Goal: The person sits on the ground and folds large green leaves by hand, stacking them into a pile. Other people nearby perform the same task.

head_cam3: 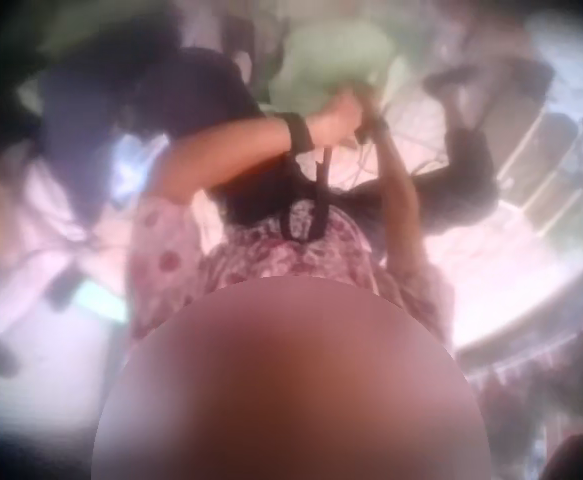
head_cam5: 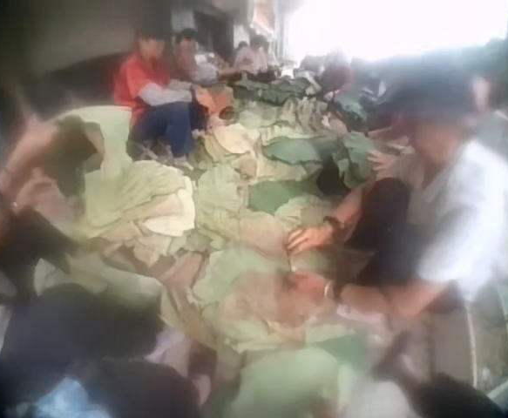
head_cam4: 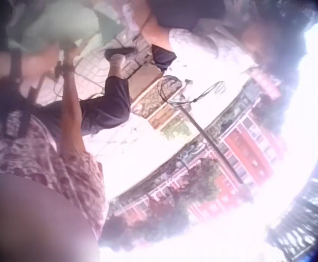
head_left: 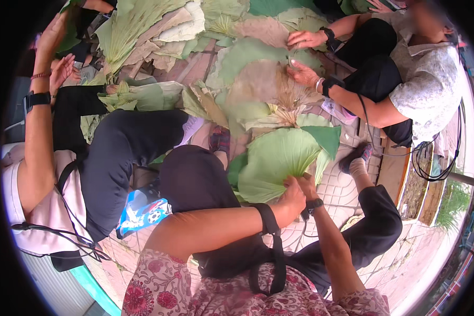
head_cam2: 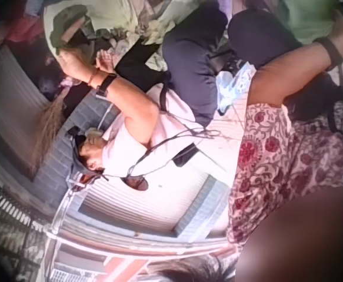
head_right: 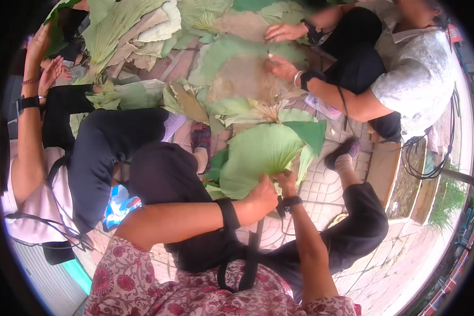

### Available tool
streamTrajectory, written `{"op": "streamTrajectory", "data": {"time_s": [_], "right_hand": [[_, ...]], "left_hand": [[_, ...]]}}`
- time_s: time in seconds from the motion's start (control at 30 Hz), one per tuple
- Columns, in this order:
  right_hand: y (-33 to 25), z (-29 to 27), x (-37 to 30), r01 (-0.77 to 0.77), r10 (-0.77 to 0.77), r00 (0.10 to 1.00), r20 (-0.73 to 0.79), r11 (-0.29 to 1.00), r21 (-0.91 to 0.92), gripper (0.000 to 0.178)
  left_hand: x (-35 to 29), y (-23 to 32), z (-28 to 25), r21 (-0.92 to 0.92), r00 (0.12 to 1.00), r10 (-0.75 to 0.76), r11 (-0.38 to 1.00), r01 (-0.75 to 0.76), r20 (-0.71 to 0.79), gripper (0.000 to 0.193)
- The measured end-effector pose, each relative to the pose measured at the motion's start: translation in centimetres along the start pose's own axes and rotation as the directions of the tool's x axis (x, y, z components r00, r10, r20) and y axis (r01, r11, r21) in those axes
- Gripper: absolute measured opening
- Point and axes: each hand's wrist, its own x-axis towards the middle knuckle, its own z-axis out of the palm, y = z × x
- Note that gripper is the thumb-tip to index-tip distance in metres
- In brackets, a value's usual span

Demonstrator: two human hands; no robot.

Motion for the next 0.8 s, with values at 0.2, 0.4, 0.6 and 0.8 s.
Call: {"op": "streamTrajectory", "data": {"time_s": [0.2, 0.4, 0.6, 0.8], "right_hand": [[-9.7, -0.7, -7.1, 0.320, -0.315, 0.930, 0.189, 0.947, 0.001, 0.025], [-18.7, -0.7, -10.8, 0.397, -0.327, 0.913, 0.242, 0.847, -0.354, 0.021], [-27.3, 2.9, -8.2, 0.642, -0.554, 0.767, 0.324, 0.677, -0.361, 0.020], [-39.0, 8.6, -5.9, 0.793, -0.780, 0.594, 0.195, 0.608, 0.018, 0.013]], "left_hand": [[-1.1, -0.6, 0.7, -0.076, 0.999, -0.028, 0.997, 0.031, 0.046, 0.025], [-0.4, 1.0, 4.1, -0.255, 0.985, 0.157, 0.958, -0.132, 0.077, 0.040], [0.7, -0.1, 1.7, 0.051, 0.995, 0.070, 0.996, -0.073, 0.072, 0.040], [0.6, 0.7, 0.5, 0.105, 0.998, 0.051, 0.993, -0.054, 0.028, 0.034]]}}
